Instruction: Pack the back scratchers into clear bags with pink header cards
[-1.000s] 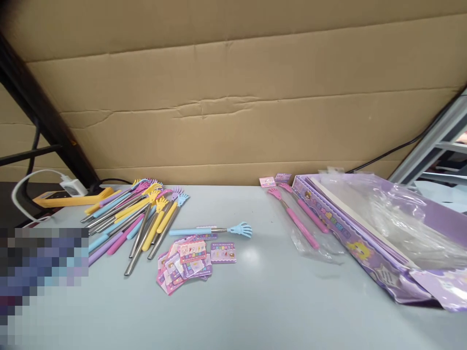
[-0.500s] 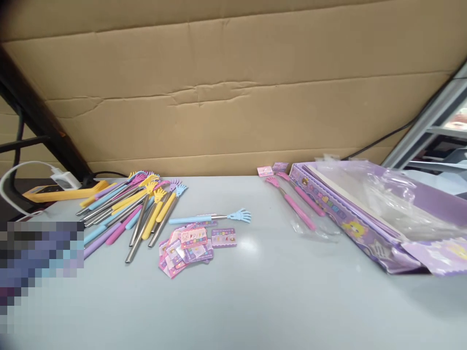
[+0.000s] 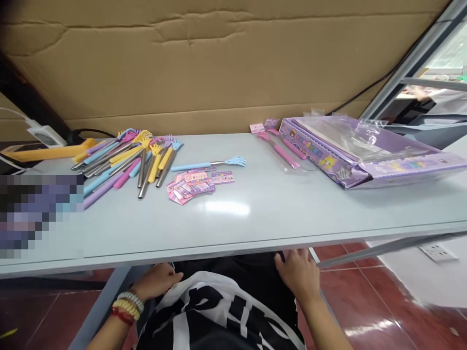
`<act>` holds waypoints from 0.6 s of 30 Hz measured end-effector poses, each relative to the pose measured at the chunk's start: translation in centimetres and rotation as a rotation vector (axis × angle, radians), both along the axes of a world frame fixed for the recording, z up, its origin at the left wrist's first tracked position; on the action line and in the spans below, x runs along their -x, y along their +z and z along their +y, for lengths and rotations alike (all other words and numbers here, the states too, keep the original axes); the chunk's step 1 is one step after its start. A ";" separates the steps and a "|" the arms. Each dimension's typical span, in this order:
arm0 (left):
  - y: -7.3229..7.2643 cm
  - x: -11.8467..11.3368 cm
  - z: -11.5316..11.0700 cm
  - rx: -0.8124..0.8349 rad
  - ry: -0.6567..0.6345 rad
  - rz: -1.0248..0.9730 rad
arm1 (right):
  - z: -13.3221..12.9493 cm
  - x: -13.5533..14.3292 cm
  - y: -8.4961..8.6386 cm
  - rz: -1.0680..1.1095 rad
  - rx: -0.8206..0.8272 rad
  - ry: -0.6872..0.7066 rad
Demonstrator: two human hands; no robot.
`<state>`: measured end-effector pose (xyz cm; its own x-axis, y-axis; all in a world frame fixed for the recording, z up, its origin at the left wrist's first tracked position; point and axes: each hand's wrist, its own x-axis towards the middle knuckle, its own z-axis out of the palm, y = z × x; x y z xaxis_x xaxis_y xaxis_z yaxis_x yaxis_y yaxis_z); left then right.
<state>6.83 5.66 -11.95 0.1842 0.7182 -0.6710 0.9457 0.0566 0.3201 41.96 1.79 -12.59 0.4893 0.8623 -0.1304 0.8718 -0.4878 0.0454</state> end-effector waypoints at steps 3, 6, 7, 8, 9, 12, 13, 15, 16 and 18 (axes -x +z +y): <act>0.5 -0.6 -0.2 0.053 -0.087 -0.172 | -0.7 2.8 1.9 0.063 -0.099 0.292; 0.2 -0.7 -0.6 0.032 -0.200 -0.076 | -3.0 3.6 3.6 0.349 0.261 0.509; 0.1 -0.5 -0.5 0.035 -0.235 -0.053 | -3.9 3.4 3.9 0.368 0.342 0.548; 0.1 -0.2 -0.4 0.041 -0.262 -0.061 | -4.8 3.1 4.0 0.383 0.389 0.592; 0.1 0.3 -0.2 0.050 -0.282 -0.091 | -5.7 2.8 4.0 0.403 0.397 0.629; 0.5 1.8 0.9 0.030 -0.289 -0.155 | -7.3 2.1 3.1 0.434 0.296 0.692; 0.6 2.1 1.3 -0.006 -0.269 -0.149 | -7.3 1.9 2.8 0.422 0.249 0.694; 0.9 2.4 2.1 -0.149 -0.190 -0.121 | -6.7 1.6 2.2 0.350 0.156 0.669; 0.9 2.3 2.3 -0.239 -0.144 -0.108 | -6.0 1.3 1.9 0.291 0.112 0.634; 0.9 1.6 2.6 -0.393 -0.087 -0.094 | -4.0 0.6 1.6 0.155 0.031 0.519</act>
